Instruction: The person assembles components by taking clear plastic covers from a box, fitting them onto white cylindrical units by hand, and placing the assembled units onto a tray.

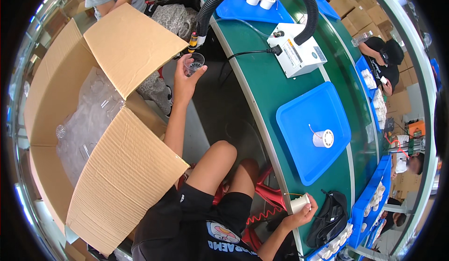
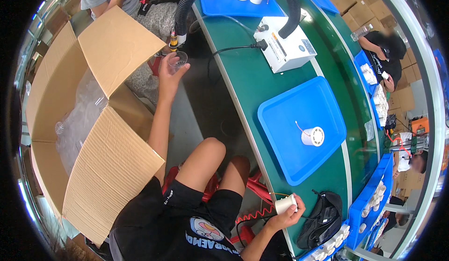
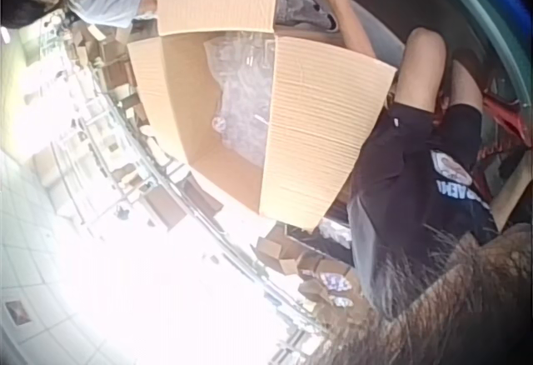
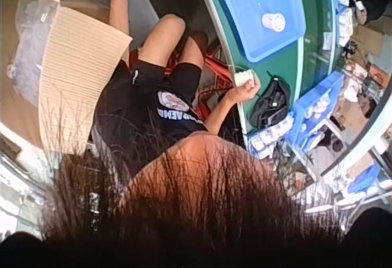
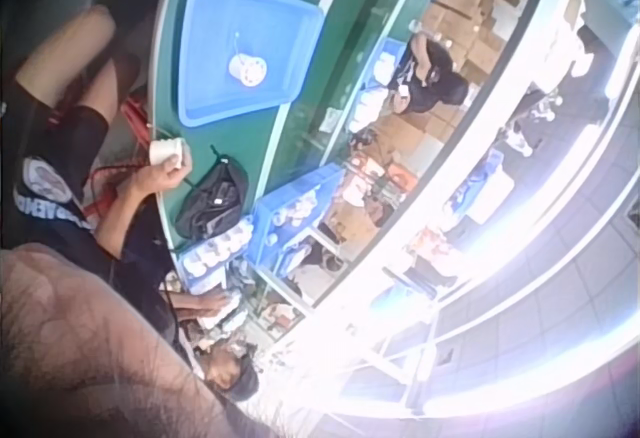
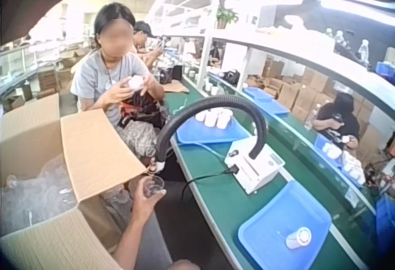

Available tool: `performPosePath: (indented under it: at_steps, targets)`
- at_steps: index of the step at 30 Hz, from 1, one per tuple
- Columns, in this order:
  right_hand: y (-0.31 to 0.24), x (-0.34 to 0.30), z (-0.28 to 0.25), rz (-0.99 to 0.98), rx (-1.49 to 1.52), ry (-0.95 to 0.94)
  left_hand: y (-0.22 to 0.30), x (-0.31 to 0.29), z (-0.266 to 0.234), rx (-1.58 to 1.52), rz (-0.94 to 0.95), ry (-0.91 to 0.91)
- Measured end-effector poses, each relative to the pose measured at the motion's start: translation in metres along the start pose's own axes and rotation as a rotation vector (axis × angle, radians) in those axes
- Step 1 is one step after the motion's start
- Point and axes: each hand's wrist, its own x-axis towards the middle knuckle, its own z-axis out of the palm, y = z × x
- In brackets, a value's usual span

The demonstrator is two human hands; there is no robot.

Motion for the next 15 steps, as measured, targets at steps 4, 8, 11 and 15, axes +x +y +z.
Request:
performPosePath:
  at_steps: [4, 8, 11, 15]
  targets:
    - [0.000, 0.002, 0.000, 0.013, 0.018, 0.003, 0.003, -0.001, 0.003, -0.081, -0.056, -0.029]
    - [0.000, 0.002, -0.003, 0.011, 0.027, 0.000, 0.006, -0.004, 0.005, 0.145, 0.063, 0.008]
    - [0.002, 0.000, -0.001, 0.022, 0.023, -0.008, 0.011, -0.009, 0.004, 0.274, 0.134, 0.063]
    - [-0.001, -0.002, -0.001, -0.003, 0.011, -0.004, -0.004, -0.001, 0.000, 0.103, 0.106, 0.060]
